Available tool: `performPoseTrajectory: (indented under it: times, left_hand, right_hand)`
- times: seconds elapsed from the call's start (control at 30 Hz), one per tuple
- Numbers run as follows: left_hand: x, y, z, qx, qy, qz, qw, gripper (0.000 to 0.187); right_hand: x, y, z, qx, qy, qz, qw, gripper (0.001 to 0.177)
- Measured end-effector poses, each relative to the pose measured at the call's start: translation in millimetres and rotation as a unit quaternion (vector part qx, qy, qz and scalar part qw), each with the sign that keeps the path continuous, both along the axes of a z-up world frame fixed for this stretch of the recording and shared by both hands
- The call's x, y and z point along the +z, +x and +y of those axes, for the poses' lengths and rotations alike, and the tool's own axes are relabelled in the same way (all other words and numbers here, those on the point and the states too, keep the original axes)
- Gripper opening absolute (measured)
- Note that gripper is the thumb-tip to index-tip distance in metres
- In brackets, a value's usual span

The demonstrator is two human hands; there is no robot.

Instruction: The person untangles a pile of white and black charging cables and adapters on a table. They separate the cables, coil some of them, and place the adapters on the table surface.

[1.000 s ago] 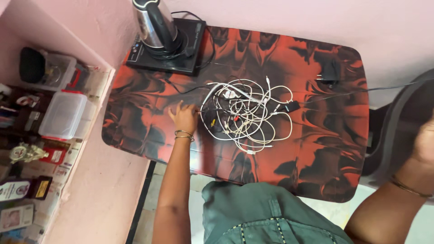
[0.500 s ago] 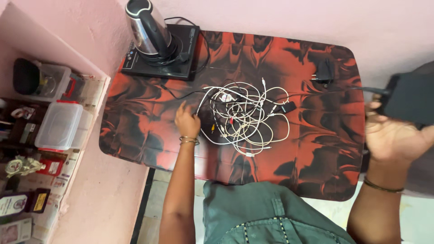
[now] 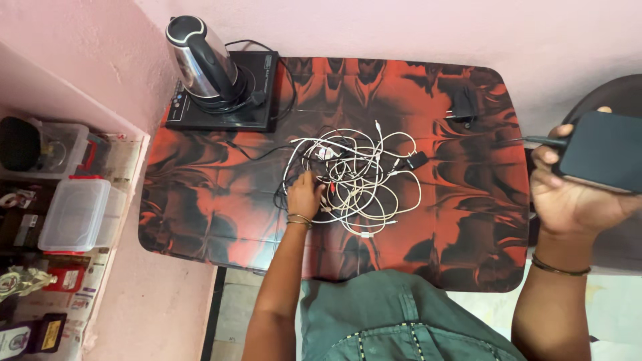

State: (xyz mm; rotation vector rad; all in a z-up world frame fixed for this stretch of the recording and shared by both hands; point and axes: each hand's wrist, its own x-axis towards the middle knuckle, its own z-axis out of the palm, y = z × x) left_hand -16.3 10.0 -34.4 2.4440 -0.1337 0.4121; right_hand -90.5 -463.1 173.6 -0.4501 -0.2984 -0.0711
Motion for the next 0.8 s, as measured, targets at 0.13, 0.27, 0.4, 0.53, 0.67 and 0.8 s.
performPoseTrajectory:
  times: [0.13, 0.27, 0.4, 0.53, 0.67, 0.8]
  left_hand:
    - [28, 3, 10, -0.010, 0.111, -0.039, 0.993, 0.016]
    - [103, 2, 10, -0.108, -0.120, 0.040, 0.986, 0.024]
    - [190, 5, -3, -0.105, -0.056, -0.035, 0.992, 0.022]
    - [247, 10, -34, -0.201, -0.094, -0.088, 0.971, 0.024]
    - [265, 10, -70, -0.249, -0.067, -0.090, 0.962, 0.024]
    - [267, 10, -80, -0.232, -0.060, -0.093, 0.966, 0.023]
  right_hand:
    - [-14, 0, -3, -0.035, -0.061, 0.011, 0.997, 0.078]
    - [-15, 2, 23, -0.032, -0.153, 0.024, 0.987, 0.082]
    - [-14, 13, 74, 0.063, -0.032, 0.049, 0.996, 0.067]
    - [-16, 34, 115, 0.177, -0.138, 0.017, 0.974, 0.069]
    - [-38, 49, 143, 0.263, -0.184, 0.029, 0.947, 0.068]
    - [-63, 65, 146, 0.298, -0.217, 0.093, 0.925, 0.066]
